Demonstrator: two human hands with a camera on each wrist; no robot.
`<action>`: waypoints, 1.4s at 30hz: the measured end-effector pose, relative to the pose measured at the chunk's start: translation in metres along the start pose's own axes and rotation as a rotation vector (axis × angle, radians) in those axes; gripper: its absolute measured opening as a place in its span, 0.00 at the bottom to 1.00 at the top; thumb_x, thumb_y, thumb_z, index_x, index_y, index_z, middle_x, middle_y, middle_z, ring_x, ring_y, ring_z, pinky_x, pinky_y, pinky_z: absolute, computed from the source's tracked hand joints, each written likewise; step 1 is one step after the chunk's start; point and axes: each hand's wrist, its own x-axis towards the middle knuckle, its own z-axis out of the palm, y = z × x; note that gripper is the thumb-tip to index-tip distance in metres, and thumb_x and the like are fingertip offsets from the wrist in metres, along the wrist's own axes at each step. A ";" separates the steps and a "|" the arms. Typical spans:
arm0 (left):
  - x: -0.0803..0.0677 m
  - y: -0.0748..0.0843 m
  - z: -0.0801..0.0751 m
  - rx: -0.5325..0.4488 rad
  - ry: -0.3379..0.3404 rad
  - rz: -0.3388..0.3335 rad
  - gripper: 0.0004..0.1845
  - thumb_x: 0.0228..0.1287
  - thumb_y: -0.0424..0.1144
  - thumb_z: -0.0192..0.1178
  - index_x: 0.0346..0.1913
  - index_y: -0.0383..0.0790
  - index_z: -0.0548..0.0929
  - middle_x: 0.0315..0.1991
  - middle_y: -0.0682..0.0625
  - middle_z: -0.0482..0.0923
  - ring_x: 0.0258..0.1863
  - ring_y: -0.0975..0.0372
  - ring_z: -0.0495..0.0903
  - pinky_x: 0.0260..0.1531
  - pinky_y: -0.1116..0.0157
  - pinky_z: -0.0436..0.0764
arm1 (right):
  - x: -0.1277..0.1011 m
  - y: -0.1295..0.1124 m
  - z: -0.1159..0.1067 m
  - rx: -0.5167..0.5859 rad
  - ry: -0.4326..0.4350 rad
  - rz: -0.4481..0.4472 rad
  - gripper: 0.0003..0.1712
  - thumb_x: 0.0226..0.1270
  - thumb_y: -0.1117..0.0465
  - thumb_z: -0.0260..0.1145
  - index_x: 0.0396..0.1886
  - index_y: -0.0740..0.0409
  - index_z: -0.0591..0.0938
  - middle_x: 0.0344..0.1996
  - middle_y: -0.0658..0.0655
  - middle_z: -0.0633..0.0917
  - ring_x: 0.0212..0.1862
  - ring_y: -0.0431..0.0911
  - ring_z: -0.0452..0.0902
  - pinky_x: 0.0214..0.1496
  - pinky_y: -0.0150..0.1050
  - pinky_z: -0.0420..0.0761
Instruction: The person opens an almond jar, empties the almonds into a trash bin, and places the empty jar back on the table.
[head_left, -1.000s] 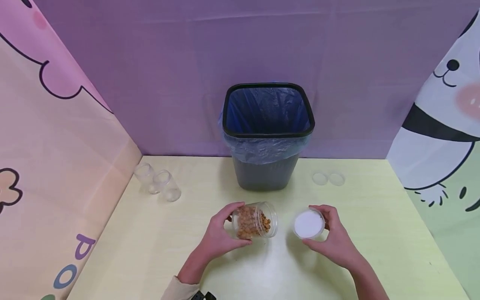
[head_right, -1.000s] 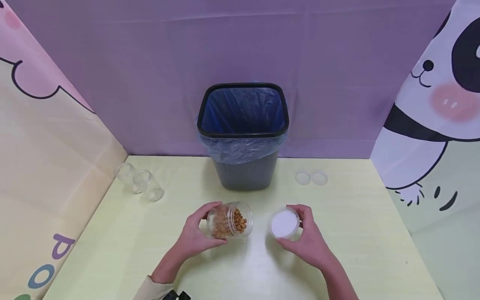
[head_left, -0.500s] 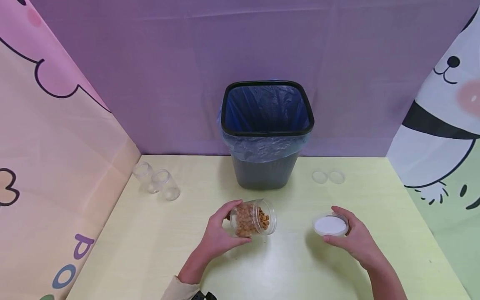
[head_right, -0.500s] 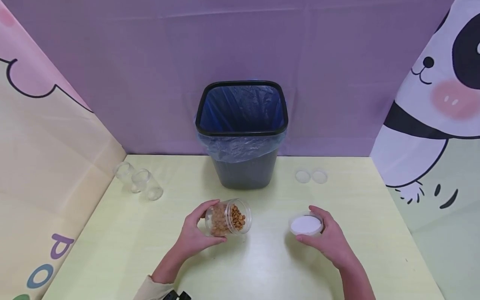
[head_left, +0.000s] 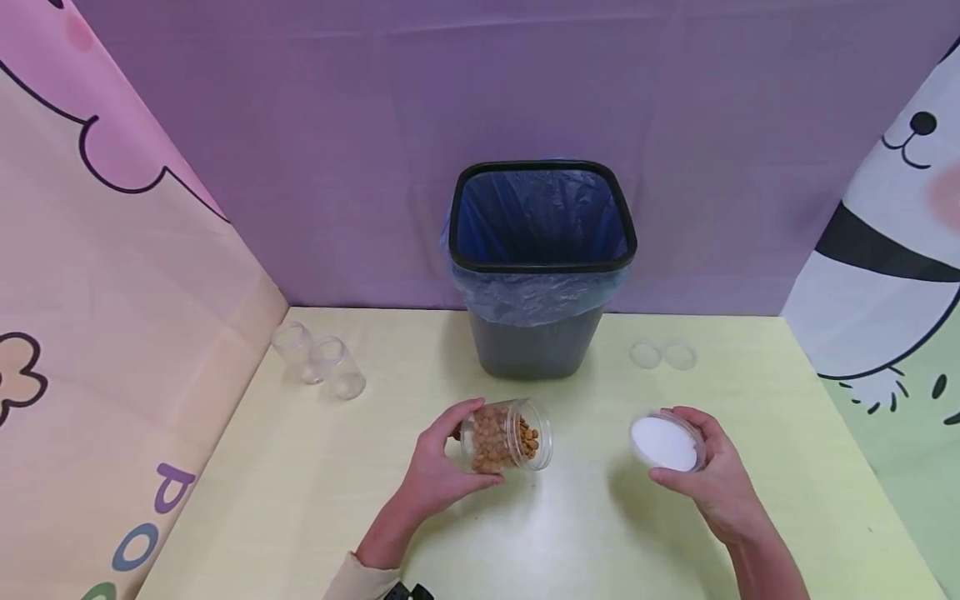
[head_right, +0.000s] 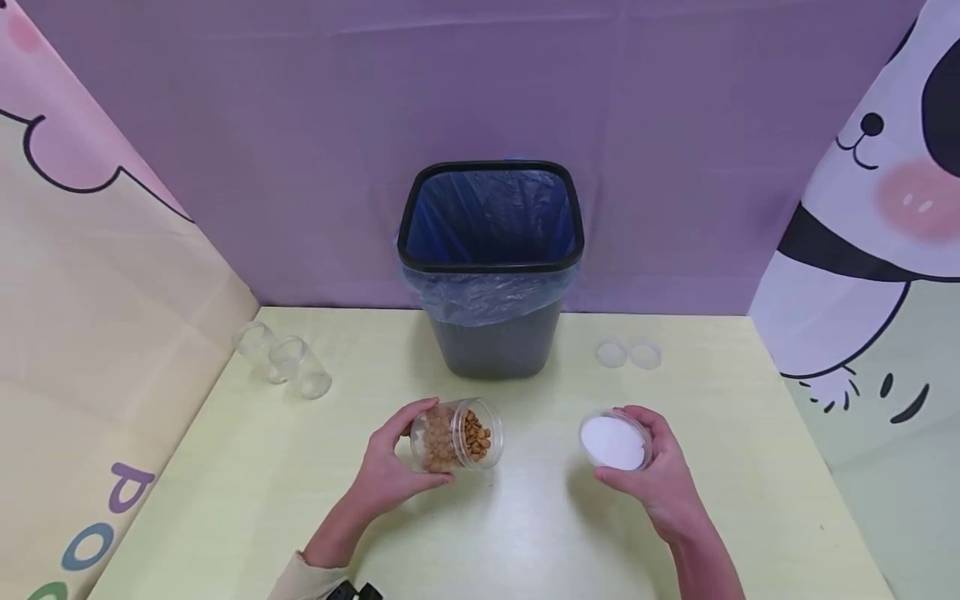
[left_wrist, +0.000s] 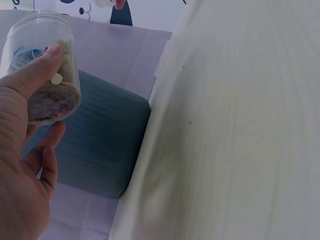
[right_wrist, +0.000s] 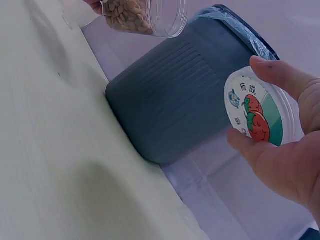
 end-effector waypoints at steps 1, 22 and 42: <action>0.000 0.000 0.000 0.003 0.000 0.007 0.53 0.29 0.38 0.85 0.66 0.46 0.71 0.60 0.53 0.74 0.47 0.59 0.77 0.41 0.57 0.79 | 0.000 0.000 0.001 -0.005 0.025 0.000 0.43 0.43 0.87 0.67 0.61 0.63 0.67 0.56 0.49 0.77 0.52 0.41 0.72 0.49 0.29 0.77; 0.001 0.000 0.000 -0.006 -0.014 0.004 0.51 0.32 0.41 0.84 0.66 0.40 0.72 0.59 0.52 0.75 0.47 0.58 0.77 0.40 0.57 0.79 | 0.000 0.008 0.004 -0.144 -0.065 -0.043 0.36 0.56 0.80 0.62 0.67 0.65 0.68 0.55 0.50 0.75 0.51 0.43 0.68 0.46 0.29 0.74; 0.002 -0.002 0.003 0.010 -0.023 -0.009 0.52 0.29 0.39 0.85 0.65 0.41 0.72 0.58 0.51 0.76 0.45 0.60 0.77 0.41 0.60 0.79 | 0.025 0.007 -0.012 -0.883 0.250 -0.046 0.48 0.39 0.54 0.84 0.60 0.65 0.73 0.53 0.65 0.70 0.50 0.57 0.62 0.41 0.48 0.67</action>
